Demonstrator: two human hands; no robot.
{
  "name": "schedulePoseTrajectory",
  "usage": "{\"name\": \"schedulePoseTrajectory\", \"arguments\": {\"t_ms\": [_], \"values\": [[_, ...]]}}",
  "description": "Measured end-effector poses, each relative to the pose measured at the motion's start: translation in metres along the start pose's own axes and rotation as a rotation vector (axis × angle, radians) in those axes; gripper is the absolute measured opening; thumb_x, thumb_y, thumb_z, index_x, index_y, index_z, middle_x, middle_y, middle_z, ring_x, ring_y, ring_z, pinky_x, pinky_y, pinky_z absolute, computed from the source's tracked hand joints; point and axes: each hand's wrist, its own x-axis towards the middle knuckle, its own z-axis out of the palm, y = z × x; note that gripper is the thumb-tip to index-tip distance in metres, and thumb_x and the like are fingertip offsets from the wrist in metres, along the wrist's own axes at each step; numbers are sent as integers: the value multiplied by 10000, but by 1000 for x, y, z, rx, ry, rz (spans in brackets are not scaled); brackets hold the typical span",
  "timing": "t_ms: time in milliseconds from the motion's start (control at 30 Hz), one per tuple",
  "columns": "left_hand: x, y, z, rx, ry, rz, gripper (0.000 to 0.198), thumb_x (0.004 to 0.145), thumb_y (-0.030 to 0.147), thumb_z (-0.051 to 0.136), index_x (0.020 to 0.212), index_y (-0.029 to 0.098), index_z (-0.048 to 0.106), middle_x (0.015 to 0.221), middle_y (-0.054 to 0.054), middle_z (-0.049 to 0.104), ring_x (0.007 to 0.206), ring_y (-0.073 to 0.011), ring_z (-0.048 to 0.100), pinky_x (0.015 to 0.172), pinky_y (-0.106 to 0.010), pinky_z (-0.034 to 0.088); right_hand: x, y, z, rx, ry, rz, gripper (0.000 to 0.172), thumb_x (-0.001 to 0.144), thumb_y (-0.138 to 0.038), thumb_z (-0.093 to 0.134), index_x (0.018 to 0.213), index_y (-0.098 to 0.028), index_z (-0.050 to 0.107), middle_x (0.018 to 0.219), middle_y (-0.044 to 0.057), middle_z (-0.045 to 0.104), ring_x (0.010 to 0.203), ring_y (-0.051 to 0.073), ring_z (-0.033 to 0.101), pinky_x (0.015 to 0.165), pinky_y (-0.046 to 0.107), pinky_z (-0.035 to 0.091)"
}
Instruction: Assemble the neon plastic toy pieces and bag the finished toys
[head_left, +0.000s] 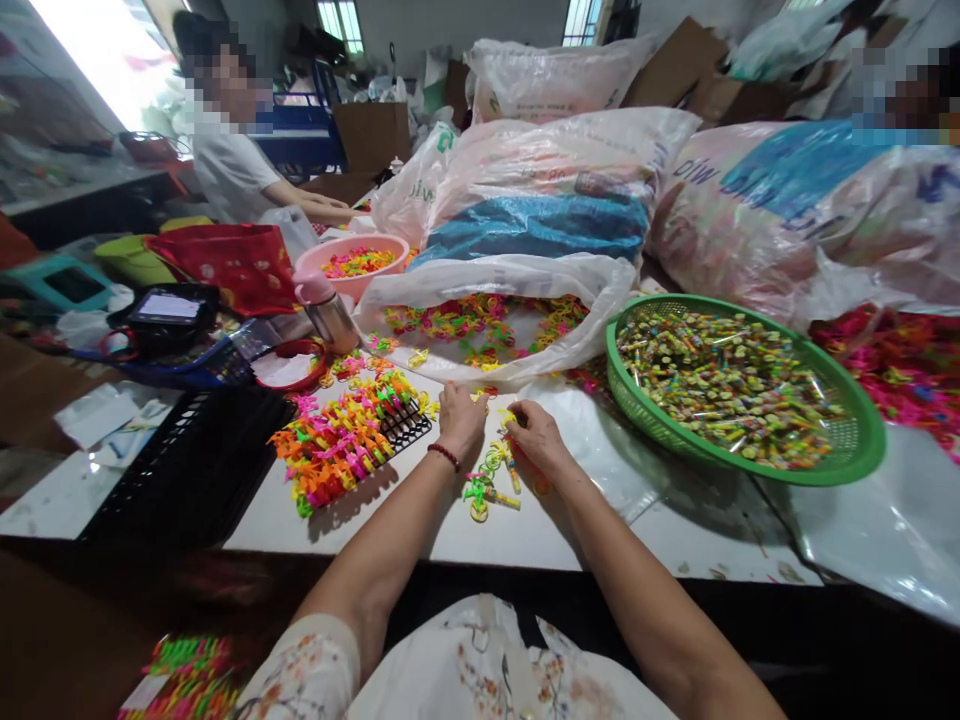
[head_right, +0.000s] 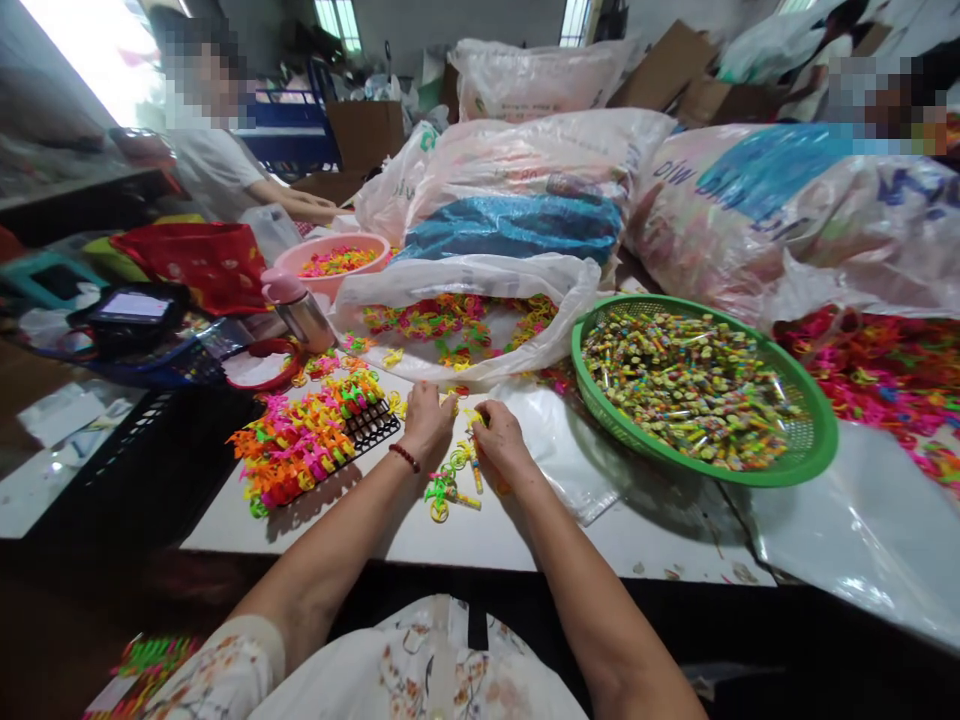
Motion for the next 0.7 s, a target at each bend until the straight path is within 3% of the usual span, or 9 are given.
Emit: {"name": "schedulePoseTrajectory", "arguments": {"t_ms": [200,333,400,467,567,700], "values": [[11,5,11,-56,-48,-83,257,812,351,621,955,137,628,1071,-140,618,1069,-267,548,913,-346,411,-5,5,0,21,48,-19,240,805,-147,516,1020,-157,623,994,76,663,912,200,578,860,350,467],[1,9,7,-192,-57,-105,204,829,304,569,960,147,587,876,-79,645,828,-204,610,737,-306,456,-16,-12,-13,-94,96,-96,307,775,-97,589,1076,-112,647,1070,140,666,999,253,547,946,411,436],[-4,6,7,-357,-29,-205,282,781,332,633,981,149,556,842,-55,632,765,-187,608,675,-288,461,-24,-24,-29,-164,112,-156,336,792,-109,609,1127,-128,642,1136,130,653,1021,246,539,943,383,446],[-7,0,7,-589,-78,-342,415,721,350,694,1053,171,523,824,-20,620,686,-162,599,603,-268,458,-31,-34,-55,-271,150,-243,342,850,-149,584,1190,-151,620,1241,125,606,1085,253,510,967,390,433],[-17,-4,-2,-873,-157,-487,507,654,334,737,1087,199,509,742,24,593,573,-123,561,525,-235,434,-33,-31,-116,-413,222,-252,291,917,-197,527,1188,-152,622,1251,129,592,1126,259,492,994,390,406],[-45,3,-29,-1032,-282,-511,354,603,347,763,890,219,600,718,10,624,599,-147,590,509,-249,464,-15,10,-206,-588,89,123,303,994,-244,400,1189,-154,615,1216,141,616,1180,236,499,1040,353,346]]}}
